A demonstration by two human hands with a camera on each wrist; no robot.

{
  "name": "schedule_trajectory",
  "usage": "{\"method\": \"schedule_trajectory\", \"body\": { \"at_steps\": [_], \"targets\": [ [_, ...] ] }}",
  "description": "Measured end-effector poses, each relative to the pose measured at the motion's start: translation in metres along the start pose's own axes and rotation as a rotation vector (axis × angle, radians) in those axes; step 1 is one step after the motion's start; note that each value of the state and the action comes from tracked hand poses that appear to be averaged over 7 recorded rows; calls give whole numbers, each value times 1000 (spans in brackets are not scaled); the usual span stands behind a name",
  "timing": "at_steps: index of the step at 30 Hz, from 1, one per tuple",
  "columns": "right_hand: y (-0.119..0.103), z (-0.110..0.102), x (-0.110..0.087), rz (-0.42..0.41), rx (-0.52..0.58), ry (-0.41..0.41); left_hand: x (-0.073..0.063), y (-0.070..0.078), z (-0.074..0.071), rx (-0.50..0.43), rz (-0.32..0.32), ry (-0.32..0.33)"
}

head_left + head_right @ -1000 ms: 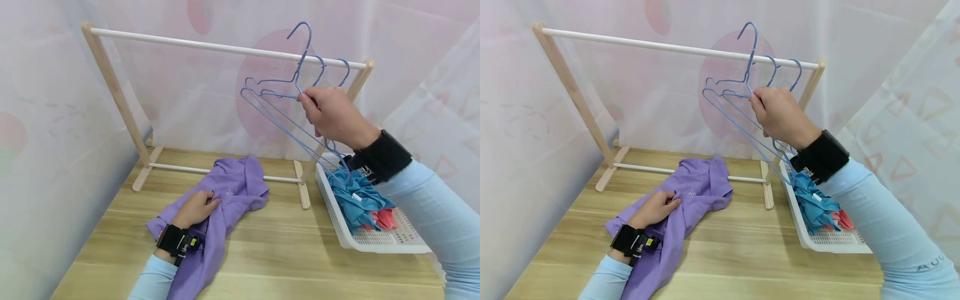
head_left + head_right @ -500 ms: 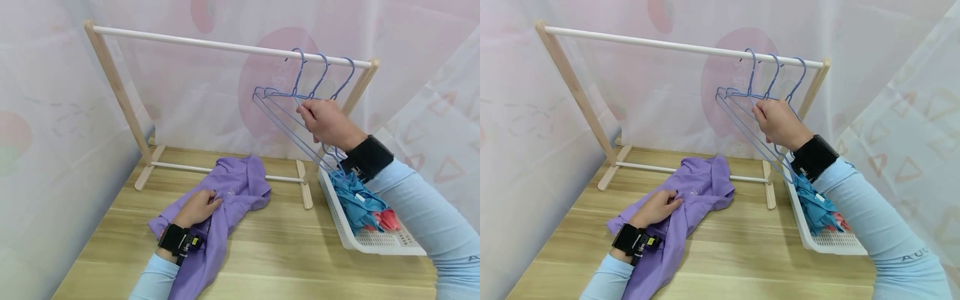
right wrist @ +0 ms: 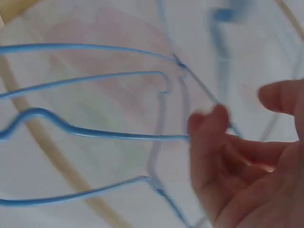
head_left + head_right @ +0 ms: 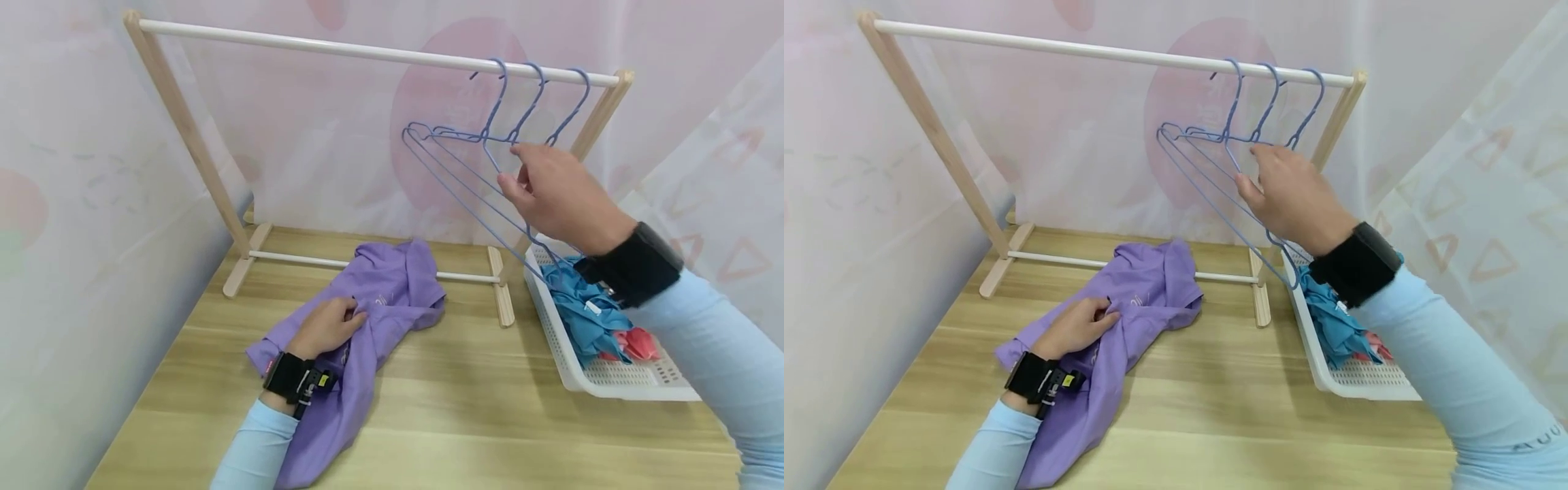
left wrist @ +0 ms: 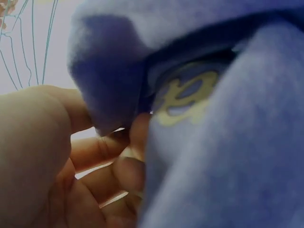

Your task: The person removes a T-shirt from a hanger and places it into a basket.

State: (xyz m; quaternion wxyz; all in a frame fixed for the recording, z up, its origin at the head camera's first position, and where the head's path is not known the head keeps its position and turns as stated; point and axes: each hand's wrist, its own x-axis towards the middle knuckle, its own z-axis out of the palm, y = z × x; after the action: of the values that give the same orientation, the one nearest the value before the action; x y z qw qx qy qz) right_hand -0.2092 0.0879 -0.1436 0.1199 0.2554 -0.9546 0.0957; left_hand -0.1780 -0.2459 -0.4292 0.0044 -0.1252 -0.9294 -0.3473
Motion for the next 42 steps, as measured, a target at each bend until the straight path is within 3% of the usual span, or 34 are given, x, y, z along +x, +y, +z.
{"method": "schedule_trajectory", "body": {
  "at_steps": [3,6,8,10,13,19,24,29,32,37,42],
  "targets": [
    [-20,-10,-18,-54,-16,39,-3,5,-2,29,-20,17],
    [-41,-6,-37,-199,12,107,-8,9,-6,79,-41,63],
    [-53,2,-47,-287,6,111,-11,12,-8,108,-57,82],
    [-63,16,-55,-347,-3,64,-14,14,-10,126,-92,78],
    [-73,42,-59,-377,-22,-60,-17,16,-14,143,-167,15],
    [-70,110,-39,-318,101,-311,-19,18,-17,186,-319,-140],
    [-57,174,-10,-235,229,-463,-19,13,-9,222,-360,-203],
    [-46,236,9,-114,201,-501,-20,10,1,233,-379,-230],
    [-44,267,9,-80,185,-538,-22,8,13,230,-394,-238],
    [-52,291,6,-45,162,-637,-21,5,24,195,-368,-225],
    [-61,293,12,-53,114,-644,-15,2,25,170,-314,-174]
  ]
}}
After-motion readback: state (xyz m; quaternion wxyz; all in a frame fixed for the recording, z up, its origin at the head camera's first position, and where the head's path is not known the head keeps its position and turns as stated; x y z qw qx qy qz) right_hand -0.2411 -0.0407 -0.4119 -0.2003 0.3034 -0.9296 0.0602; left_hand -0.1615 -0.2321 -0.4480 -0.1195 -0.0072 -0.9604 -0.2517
